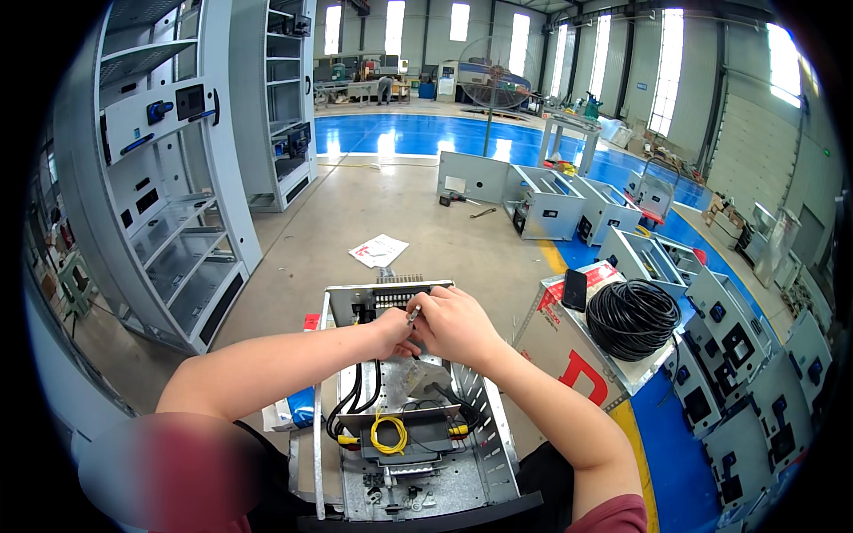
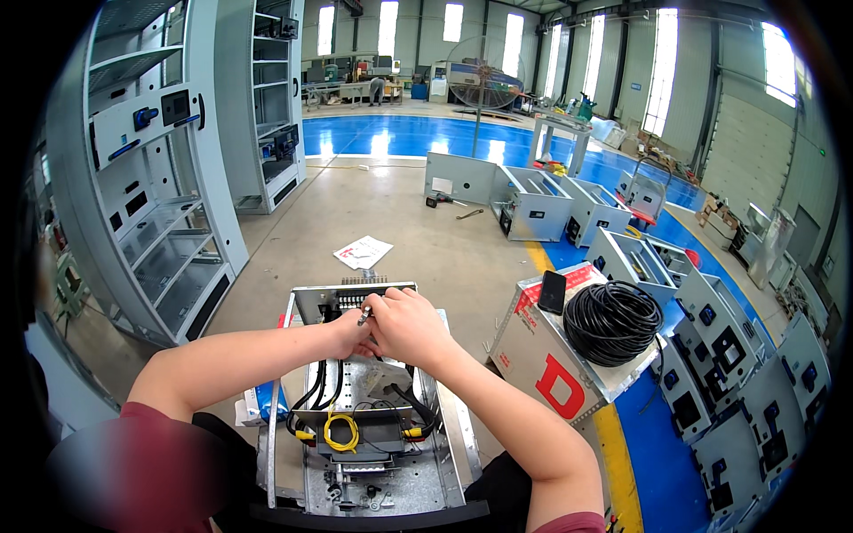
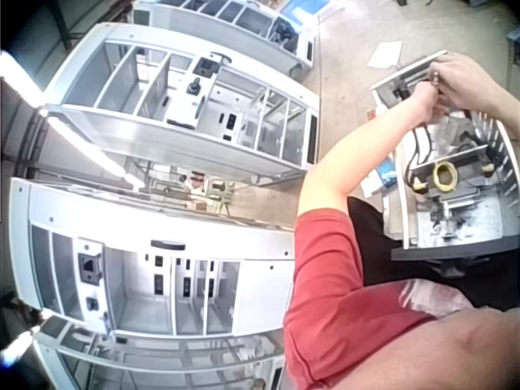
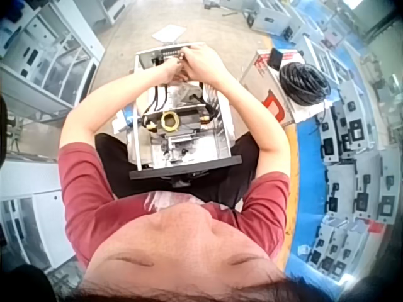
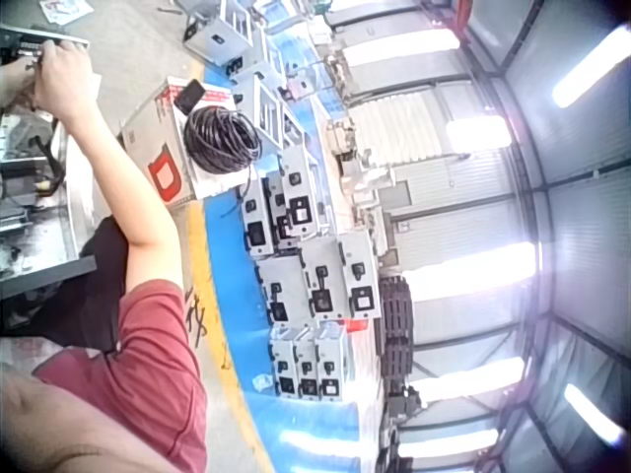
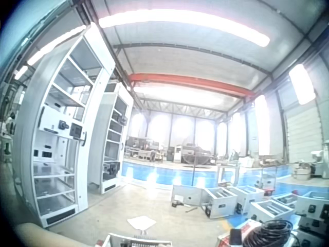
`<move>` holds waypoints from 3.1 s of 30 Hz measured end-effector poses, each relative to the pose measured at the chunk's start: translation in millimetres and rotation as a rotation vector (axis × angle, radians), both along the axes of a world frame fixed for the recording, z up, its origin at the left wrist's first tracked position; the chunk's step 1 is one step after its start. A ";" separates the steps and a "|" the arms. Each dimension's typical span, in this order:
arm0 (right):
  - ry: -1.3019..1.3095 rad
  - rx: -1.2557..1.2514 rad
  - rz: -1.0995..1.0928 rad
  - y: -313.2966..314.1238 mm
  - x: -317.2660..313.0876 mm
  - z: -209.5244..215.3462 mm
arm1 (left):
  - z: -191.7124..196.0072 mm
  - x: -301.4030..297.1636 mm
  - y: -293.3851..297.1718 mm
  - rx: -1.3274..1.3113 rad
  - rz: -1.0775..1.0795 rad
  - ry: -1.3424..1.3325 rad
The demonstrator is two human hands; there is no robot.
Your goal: The person sits on the floor and works on an open electrical cabinet, connecting yellow and black cables to a terminal block and tightening screws with a wrench. The person also handles a small white box and a blue box during the process.
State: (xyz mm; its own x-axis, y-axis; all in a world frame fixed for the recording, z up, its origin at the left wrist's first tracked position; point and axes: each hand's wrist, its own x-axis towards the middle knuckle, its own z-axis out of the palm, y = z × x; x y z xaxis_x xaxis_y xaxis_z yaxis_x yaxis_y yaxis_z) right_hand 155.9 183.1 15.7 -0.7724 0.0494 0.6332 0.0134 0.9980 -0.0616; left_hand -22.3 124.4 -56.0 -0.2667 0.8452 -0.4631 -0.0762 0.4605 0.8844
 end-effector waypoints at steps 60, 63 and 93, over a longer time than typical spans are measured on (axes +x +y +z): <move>-0.134 -0.020 -0.235 0.8 -7.6 -5.8 | -15.1 -10.2 12.0 -0.110 0.070 0.019; -0.078 -0.071 -0.199 6.8 -5.7 -11.8 | -3.4 1.0 10.0 -0.136 0.076 0.098; -0.157 -0.232 -0.178 7.6 -15.5 -16.7 | -50.6 -4.6 20.3 0.067 0.398 -0.141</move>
State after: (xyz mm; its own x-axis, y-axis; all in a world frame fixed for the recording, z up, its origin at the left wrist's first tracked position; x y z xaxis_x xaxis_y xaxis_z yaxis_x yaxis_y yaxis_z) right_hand 140.4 190.7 -1.0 -0.8261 0.3217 0.4626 0.2139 0.9386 -0.2707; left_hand -26.9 144.7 -106.7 -0.5162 0.7185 -0.4662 -0.3592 0.3125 0.8794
